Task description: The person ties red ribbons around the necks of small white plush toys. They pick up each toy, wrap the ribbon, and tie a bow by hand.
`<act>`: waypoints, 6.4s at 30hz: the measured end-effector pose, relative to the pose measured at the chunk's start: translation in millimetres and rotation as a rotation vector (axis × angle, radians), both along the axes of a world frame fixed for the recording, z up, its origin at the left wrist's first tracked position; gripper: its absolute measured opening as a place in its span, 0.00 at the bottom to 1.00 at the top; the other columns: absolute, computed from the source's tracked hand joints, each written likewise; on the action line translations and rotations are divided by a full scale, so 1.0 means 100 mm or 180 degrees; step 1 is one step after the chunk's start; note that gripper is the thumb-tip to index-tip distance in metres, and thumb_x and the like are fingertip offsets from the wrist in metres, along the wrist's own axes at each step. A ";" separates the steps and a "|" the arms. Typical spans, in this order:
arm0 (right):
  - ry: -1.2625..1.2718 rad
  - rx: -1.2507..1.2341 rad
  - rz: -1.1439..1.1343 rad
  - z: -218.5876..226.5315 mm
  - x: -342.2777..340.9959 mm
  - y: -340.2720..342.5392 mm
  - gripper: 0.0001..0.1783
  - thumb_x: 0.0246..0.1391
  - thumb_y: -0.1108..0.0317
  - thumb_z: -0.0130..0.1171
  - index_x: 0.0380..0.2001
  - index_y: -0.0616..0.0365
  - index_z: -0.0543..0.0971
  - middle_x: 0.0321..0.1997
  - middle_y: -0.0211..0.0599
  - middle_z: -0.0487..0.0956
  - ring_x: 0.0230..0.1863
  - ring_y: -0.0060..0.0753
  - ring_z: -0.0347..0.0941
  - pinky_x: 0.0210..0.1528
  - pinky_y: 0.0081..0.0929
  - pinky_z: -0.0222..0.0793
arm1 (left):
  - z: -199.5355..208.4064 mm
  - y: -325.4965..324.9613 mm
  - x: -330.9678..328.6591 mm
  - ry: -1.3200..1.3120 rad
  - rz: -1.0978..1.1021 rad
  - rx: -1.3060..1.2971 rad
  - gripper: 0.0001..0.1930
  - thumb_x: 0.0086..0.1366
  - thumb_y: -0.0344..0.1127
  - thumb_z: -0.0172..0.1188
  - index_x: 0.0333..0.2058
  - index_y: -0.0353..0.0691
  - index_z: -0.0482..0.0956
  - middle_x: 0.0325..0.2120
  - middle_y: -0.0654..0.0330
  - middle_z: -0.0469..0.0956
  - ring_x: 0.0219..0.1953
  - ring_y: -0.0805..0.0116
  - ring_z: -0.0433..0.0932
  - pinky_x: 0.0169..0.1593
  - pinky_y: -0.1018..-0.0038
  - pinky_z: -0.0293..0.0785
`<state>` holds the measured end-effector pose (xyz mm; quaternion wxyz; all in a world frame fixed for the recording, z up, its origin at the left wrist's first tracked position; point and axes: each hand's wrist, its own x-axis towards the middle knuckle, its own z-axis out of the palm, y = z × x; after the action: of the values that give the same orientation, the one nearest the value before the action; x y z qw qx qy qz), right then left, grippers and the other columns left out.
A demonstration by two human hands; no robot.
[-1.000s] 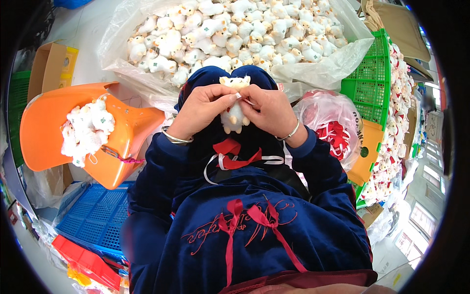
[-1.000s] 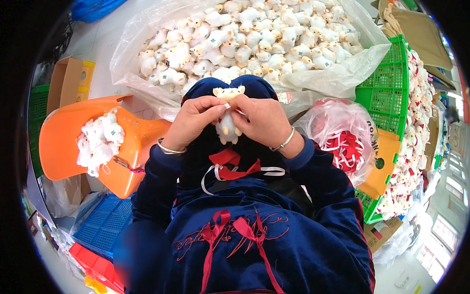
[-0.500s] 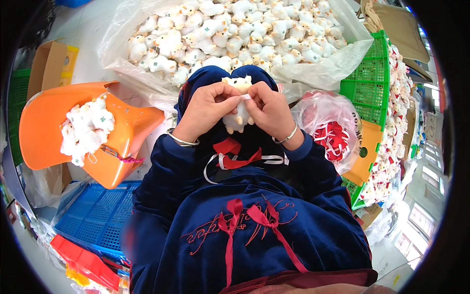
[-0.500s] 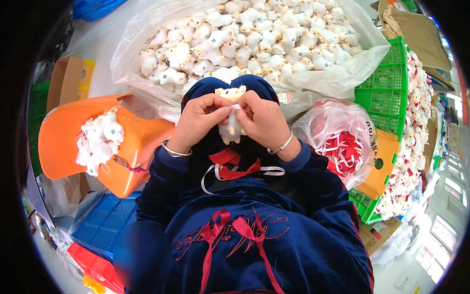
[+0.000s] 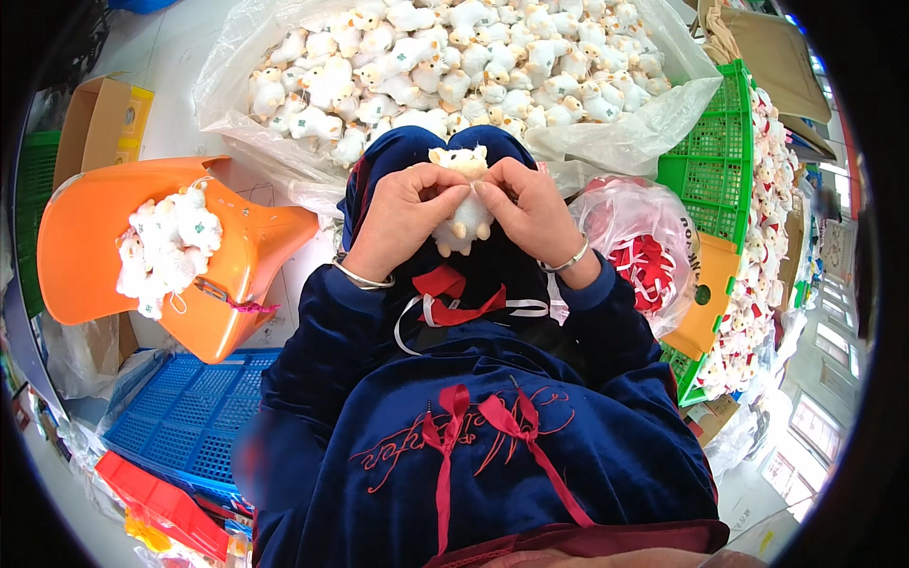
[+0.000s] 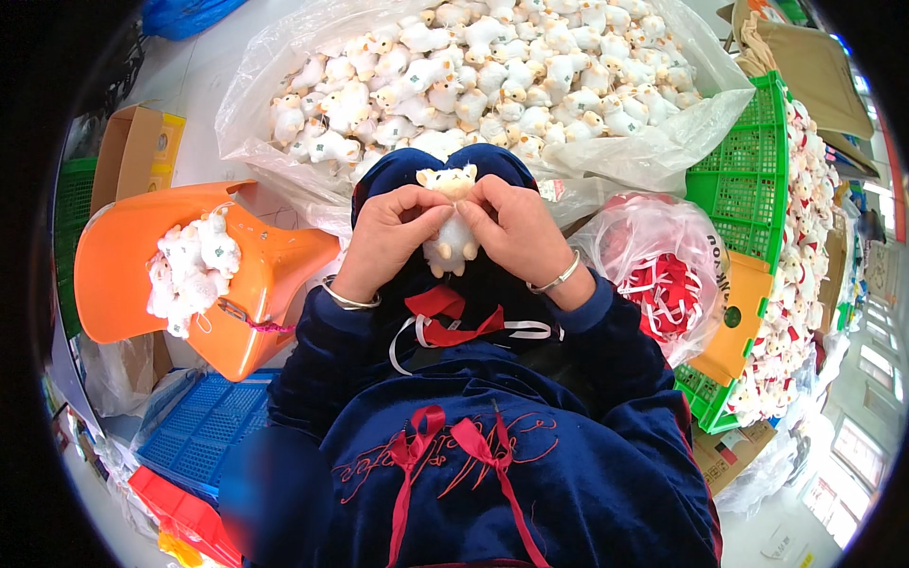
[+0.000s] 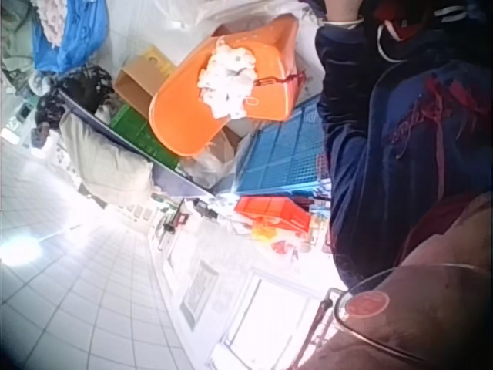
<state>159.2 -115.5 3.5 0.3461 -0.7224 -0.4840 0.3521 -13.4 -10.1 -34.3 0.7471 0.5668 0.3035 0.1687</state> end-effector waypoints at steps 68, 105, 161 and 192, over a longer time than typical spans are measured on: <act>-0.0009 -0.0268 0.0557 0.21 0.11 0.20 0.07 0.66 0.66 0.58 0.36 0.58 0.74 0.19 0.30 0.76 0.21 0.22 0.73 0.25 0.24 0.67 | -0.13 -0.11 0.10 -0.0284 0.0100 -0.0224 0.08 0.68 0.30 0.64 0.43 0.34 0.85 0.31 0.70 0.79 0.33 0.84 0.73 0.38 0.84 0.69; 0.1622 -0.1216 0.0181 0.13 0.60 -0.04 0.22 0.70 0.53 0.50 0.36 0.58 0.85 0.29 0.26 0.82 0.31 0.14 0.71 0.34 0.13 0.60 | -0.12 -0.04 0.06 -0.0133 -0.0046 -0.0164 0.09 0.69 0.35 0.66 0.42 0.35 0.85 0.33 0.67 0.82 0.35 0.83 0.77 0.41 0.83 0.72; -0.1281 0.0864 0.0304 0.00 -0.06 0.17 0.05 0.62 0.70 0.57 0.33 0.60 0.77 0.29 0.44 0.78 0.31 0.50 0.76 0.35 0.42 0.72 | 0.09 0.07 0.15 0.0407 -0.0341 0.0297 0.10 0.64 0.35 0.66 0.37 0.32 0.86 0.20 0.65 0.78 0.25 0.81 0.72 0.30 0.78 0.69; -0.1077 0.0288 0.1316 0.16 0.19 0.25 0.05 0.55 0.72 0.62 0.35 0.58 0.78 0.32 0.43 0.80 0.35 0.50 0.79 0.36 0.39 0.75 | -0.05 0.15 0.11 0.0033 -0.0442 0.0246 0.12 0.66 0.34 0.63 0.39 0.29 0.86 0.27 0.60 0.84 0.29 0.79 0.79 0.35 0.78 0.76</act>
<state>178.2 -90.4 19.7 0.2130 -0.6406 -0.6875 0.2676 -2.7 5.1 -39.0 0.7330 0.6157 0.2606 0.1251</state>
